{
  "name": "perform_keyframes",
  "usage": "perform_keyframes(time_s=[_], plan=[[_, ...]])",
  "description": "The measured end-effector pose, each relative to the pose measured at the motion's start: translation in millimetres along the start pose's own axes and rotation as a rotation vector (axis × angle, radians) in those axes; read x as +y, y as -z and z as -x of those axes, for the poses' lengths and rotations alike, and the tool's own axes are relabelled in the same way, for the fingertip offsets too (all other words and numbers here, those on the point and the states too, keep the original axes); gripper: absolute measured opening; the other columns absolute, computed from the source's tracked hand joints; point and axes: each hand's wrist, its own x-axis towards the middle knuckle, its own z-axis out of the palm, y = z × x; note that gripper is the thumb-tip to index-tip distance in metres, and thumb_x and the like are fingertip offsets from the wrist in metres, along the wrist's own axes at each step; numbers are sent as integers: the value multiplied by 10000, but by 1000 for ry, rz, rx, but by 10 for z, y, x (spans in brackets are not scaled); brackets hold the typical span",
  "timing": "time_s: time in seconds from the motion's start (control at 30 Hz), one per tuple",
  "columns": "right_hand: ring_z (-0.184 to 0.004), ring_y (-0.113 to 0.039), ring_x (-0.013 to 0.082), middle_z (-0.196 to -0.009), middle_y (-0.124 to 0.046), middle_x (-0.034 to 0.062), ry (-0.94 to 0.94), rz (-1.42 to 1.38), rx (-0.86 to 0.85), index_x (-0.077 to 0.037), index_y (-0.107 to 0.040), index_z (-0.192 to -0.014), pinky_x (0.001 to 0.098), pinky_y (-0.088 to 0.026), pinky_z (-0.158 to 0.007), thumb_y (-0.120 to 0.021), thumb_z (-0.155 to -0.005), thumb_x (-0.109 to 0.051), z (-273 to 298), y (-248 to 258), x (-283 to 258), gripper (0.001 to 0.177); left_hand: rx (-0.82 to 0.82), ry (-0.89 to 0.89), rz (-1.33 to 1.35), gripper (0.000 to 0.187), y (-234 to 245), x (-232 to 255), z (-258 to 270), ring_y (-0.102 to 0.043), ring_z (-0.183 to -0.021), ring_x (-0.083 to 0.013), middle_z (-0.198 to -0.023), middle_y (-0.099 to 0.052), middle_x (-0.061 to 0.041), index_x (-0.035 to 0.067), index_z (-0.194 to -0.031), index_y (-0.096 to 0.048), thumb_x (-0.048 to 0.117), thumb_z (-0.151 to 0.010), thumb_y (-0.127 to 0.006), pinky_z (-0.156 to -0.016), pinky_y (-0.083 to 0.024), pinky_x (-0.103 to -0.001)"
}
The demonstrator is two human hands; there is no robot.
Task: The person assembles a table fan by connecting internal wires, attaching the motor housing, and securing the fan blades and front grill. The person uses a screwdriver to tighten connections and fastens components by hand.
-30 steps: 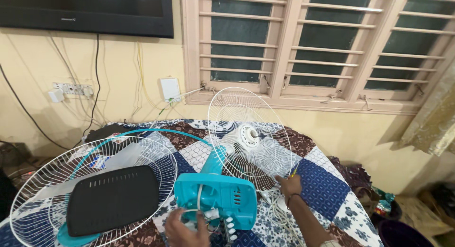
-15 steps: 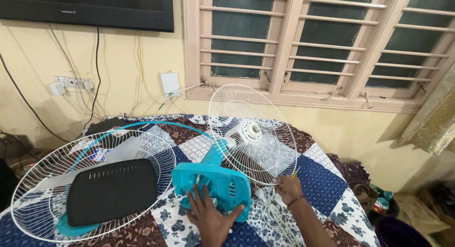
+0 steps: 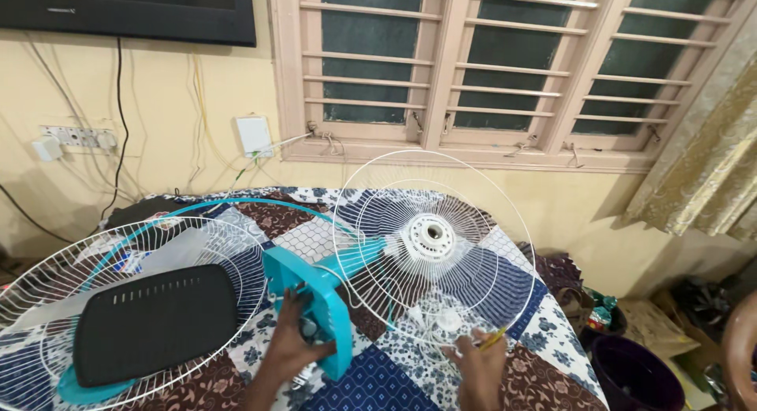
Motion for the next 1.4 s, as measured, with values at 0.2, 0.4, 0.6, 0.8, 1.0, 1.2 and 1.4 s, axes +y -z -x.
perform_keyframes(time_s=[0.2, 0.4, 0.6, 0.8, 1.0, 1.2, 1.4], plan=[[-825, -674, 404, -1198, -447, 265, 11, 25, -77, 36, -331, -1205, 437, -662, -638, -655, -790, 103, -52, 25, 703, 531, -94, 58, -162, 1095, 252, -83, -29, 36, -1572, -391, -1656, -243, -175, 87, -1494, -509, 340, -549, -1000, -1243, -170, -499], [-707, -731, 320, -965, -688, 333, 23, 279, -275, 41, -434, -1148, 393, -628, -546, -667, -881, -95, -200, 359, 698, 381, 73, 10, 208, 1068, 145, -165, 60, -508, -1392, -372, -1640, -312, -193, 81, -1446, -485, 337, -512, -935, -1090, -495, -467], [-695, -798, 325, -846, -760, 219, 252, 984, -209, 1, -541, -1078, 398, -594, -602, -625, -952, -263, -90, 541, 326, 304, 109, 102, 58, 1056, 84, -201, 85, -364, -1460, -406, -1649, -193, -232, 18, -1422, -472, 275, -543, -998, -1100, -473, -474], [-569, -702, 297, -730, -738, 179, 598, 1077, -155, -42, -556, -924, 418, -512, -499, -643, -946, -315, 56, 345, 49, 287, 99, 246, -9, 1110, 55, -137, 142, -215, -1506, -415, -1652, -123, -205, 89, -1515, -485, 274, -547, -996, -1143, -373, -502], [-645, -630, 235, -803, -720, 212, 409, 673, -363, -33, -549, -953, 407, -511, -574, -688, -946, -294, 499, -230, -74, 295, 298, 70, -1, 1045, -27, 8, 273, -381, -1421, -421, -1602, -252, -235, 65, -1358, -577, 314, -439, -1008, -1100, -446, -488], [-678, -670, 168, -982, -692, 82, 441, 398, -583, -65, -468, -1041, 327, -567, -579, -842, -739, -241, 1056, -727, 92, 512, 391, 9, -57, 1039, -166, 295, 466, -463, -1354, -406, -1553, -336, -243, 107, -1319, -612, 503, -430, -975, -1061, -466, -482], [-597, -536, 116, -720, -578, 68, 537, 451, -574, -56, -480, -980, 294, -463, -513, -895, -738, -252, 1058, -789, 214, 519, 360, 39, -208, 1040, -193, 461, 579, -309, -1434, -472, -1603, -282, -265, 98, -1340, -605, 544, -478, -978, -1087, -327, -593]])
